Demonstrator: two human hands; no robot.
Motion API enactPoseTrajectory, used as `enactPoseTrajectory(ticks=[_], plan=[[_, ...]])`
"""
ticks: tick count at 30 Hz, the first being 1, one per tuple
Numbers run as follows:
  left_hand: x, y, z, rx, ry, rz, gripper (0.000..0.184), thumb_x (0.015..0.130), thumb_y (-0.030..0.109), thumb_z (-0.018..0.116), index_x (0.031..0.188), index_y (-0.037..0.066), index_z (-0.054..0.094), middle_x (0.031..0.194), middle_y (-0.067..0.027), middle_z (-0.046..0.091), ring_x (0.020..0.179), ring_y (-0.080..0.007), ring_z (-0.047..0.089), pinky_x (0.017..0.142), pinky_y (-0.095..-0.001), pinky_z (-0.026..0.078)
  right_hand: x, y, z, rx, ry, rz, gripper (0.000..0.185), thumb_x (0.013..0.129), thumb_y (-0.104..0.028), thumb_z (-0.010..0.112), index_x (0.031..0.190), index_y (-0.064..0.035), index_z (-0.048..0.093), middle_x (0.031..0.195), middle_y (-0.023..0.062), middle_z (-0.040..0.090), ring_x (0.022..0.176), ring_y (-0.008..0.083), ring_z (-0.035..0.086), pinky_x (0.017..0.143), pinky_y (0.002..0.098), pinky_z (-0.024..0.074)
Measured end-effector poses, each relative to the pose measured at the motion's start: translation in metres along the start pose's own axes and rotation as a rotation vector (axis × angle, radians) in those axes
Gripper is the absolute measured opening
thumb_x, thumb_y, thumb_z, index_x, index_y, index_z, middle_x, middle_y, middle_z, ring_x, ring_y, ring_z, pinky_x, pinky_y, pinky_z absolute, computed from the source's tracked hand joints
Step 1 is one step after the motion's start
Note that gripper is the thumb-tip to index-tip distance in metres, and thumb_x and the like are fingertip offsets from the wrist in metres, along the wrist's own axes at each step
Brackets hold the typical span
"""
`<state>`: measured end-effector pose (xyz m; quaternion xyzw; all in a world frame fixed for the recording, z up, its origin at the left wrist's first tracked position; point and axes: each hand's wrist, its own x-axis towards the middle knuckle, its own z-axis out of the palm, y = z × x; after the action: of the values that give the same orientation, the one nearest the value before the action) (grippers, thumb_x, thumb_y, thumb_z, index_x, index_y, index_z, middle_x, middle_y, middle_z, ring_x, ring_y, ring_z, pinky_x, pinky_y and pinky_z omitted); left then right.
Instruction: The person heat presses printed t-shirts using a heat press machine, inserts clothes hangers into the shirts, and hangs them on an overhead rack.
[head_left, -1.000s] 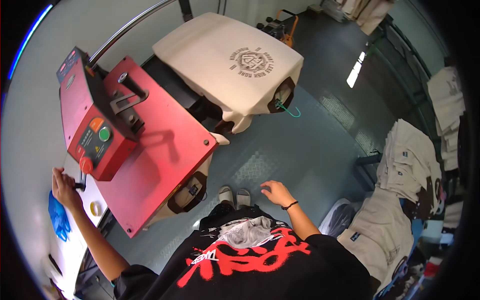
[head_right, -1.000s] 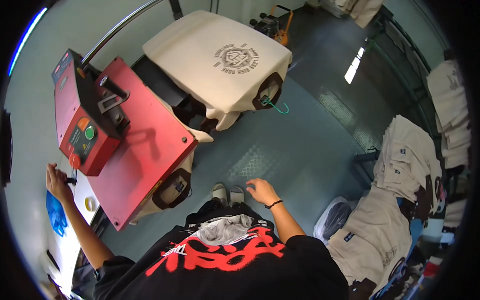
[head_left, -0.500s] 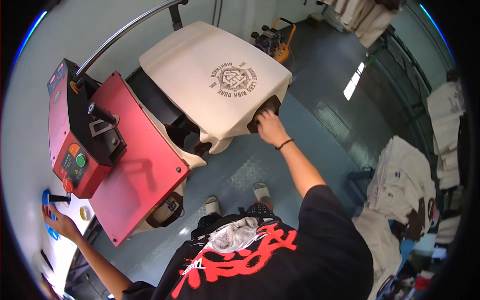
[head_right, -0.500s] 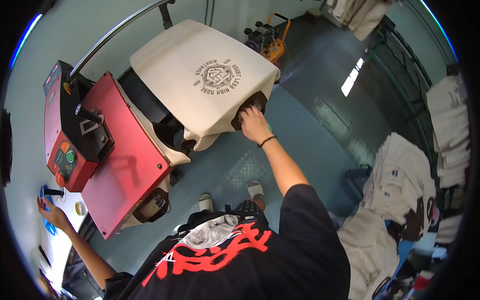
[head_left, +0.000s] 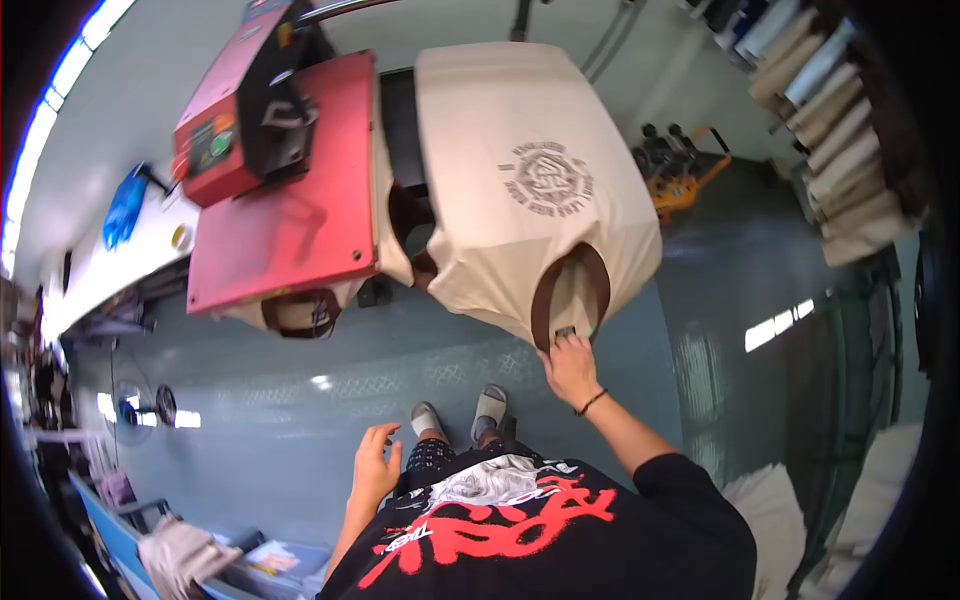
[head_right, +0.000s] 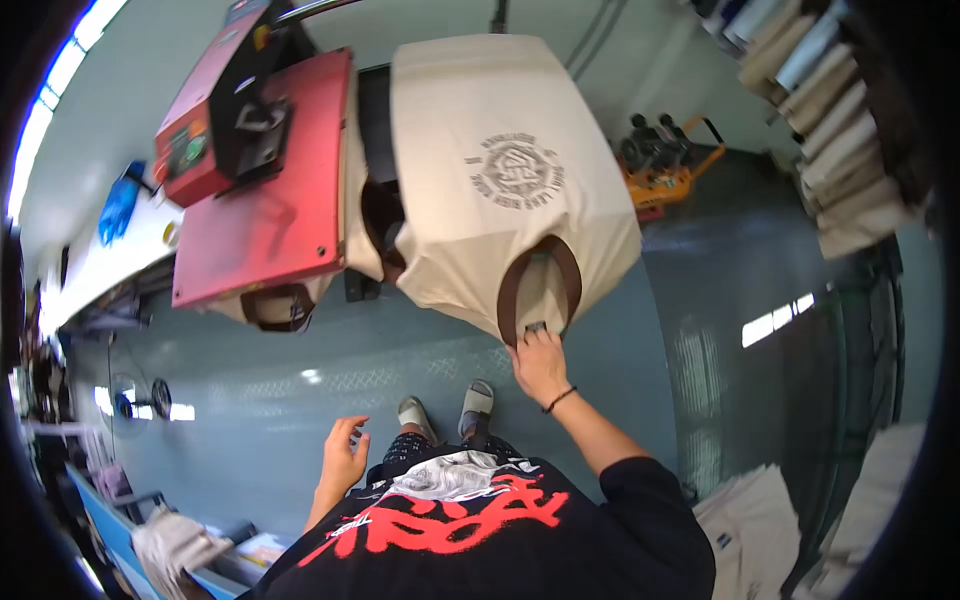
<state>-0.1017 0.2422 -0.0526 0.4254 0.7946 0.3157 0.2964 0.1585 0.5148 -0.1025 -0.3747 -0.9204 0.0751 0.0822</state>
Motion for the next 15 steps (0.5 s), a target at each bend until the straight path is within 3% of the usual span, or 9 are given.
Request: enactPoseTrajectory(ticks=[3, 6, 7, 9, 10, 12, 13, 15], plan=[[-0.035, -0.026, 0.007, -0.024, 0.143, -0.14, 0.03, 0.081, 0.004, 0.062, 0.111, 0.006, 0.06, 0.092, -0.0113, 0.061, 0.072, -0.0214, 0.06, 0.064, -0.0328, 0.049, -0.045, -0.03, 0.021, -0.017, -0.207, -0.022, 0.03, 0.087, -0.031, 0.057, 0.084, -0.0028, 0.065, 0.079, 0.0169, 0.063, 0.081, 0.0317, 0.06, 0.075, 0.0433, 0.0448], [-0.074, -0.065, 0.012, -0.004, 0.225, -0.249, 0.028, 0.082, 0.004, 0.062, 0.11, 0.005, 0.061, 0.087, -0.0106, 0.062, 0.07, -0.0212, 0.059, 0.064, -0.0326, 0.049, -0.083, -0.04, 0.037, 0.085, -0.414, 0.018, 0.031, 0.086, -0.032, 0.057, 0.081, -0.0031, 0.066, 0.079, 0.0202, 0.064, 0.075, 0.0351, 0.064, 0.069, 0.0463, 0.0475], [-0.087, -0.074, 0.013, -0.009, 0.234, -0.297, 0.028, 0.082, 0.004, 0.062, 0.109, 0.005, 0.061, 0.086, -0.0105, 0.062, 0.069, -0.0211, 0.059, 0.064, -0.0327, 0.049, -0.094, -0.038, 0.043, 0.079, -0.411, 0.004, 0.031, 0.086, -0.032, 0.057, 0.081, -0.0031, 0.066, 0.079, 0.0202, 0.064, 0.075, 0.0351, 0.064, 0.069, 0.0463, 0.0475], [-0.114, -0.093, 0.018, 0.017, 0.249, -0.278, 0.026, 0.082, 0.007, 0.063, 0.108, 0.004, 0.062, 0.081, -0.0106, 0.063, 0.067, -0.0213, 0.06, 0.065, -0.033, 0.05, -0.118, -0.03, 0.053, 0.097, -0.661, 0.005, 0.035, 0.088, -0.033, 0.055, 0.084, 0.0001, 0.066, 0.084, 0.023, 0.066, 0.078, 0.0396, 0.065, 0.069, 0.0486, 0.0489], [-0.128, -0.102, 0.022, 0.002, 0.218, -0.322, 0.026, 0.082, 0.009, 0.064, 0.107, 0.004, 0.063, 0.08, -0.0109, 0.064, 0.067, -0.0215, 0.061, 0.066, -0.0336, 0.05, -0.131, -0.028, 0.057, 0.088, -0.65, -0.001, 0.035, 0.088, -0.033, 0.055, 0.084, 0.0001, 0.066, 0.084, 0.023, 0.066, 0.078, 0.0396, 0.065, 0.069, 0.0486, 0.0489], [-0.157, -0.117, 0.032, -0.033, 0.187, -0.366, 0.025, 0.082, 0.011, 0.064, 0.106, 0.004, 0.063, 0.079, -0.0112, 0.064, 0.066, -0.0218, 0.061, 0.067, -0.0341, 0.051, -0.165, -0.025, 0.06, 0.135, -1.013, -0.09, 0.04, 0.091, -0.035, 0.052, 0.088, 0.0024, 0.065, 0.088, 0.0224, 0.067, 0.079, 0.04, 0.064, 0.073, 0.0471, 0.0491], [-0.172, -0.123, 0.038, -0.044, 0.195, -0.386, 0.025, 0.082, 0.012, 0.064, 0.105, 0.004, 0.064, 0.079, -0.0115, 0.065, 0.067, -0.0222, 0.062, 0.067, -0.0344, 0.051, -0.18, -0.025, 0.059, 0.115, -1.011, -0.093, 0.04, 0.091, -0.035, 0.052, 0.088, 0.0024, 0.065, 0.088, 0.0224, 0.067, 0.079, 0.04, 0.064, 0.073, 0.0471, 0.0491], [-0.204, -0.136, 0.053, -0.078, 0.21, -0.418, 0.025, 0.082, 0.013, 0.065, 0.104, 0.004, 0.065, 0.079, -0.0117, 0.066, 0.068, -0.0226, 0.063, 0.068, -0.0346, 0.051, -0.211, -0.025, 0.058, 0.305, -1.252, -0.246, 0.044, 0.092, -0.037, 0.052, 0.091, 0.0045, 0.064, 0.09, 0.0223, 0.067, 0.08, 0.0386, 0.064, 0.073, 0.0455, 0.0486]])
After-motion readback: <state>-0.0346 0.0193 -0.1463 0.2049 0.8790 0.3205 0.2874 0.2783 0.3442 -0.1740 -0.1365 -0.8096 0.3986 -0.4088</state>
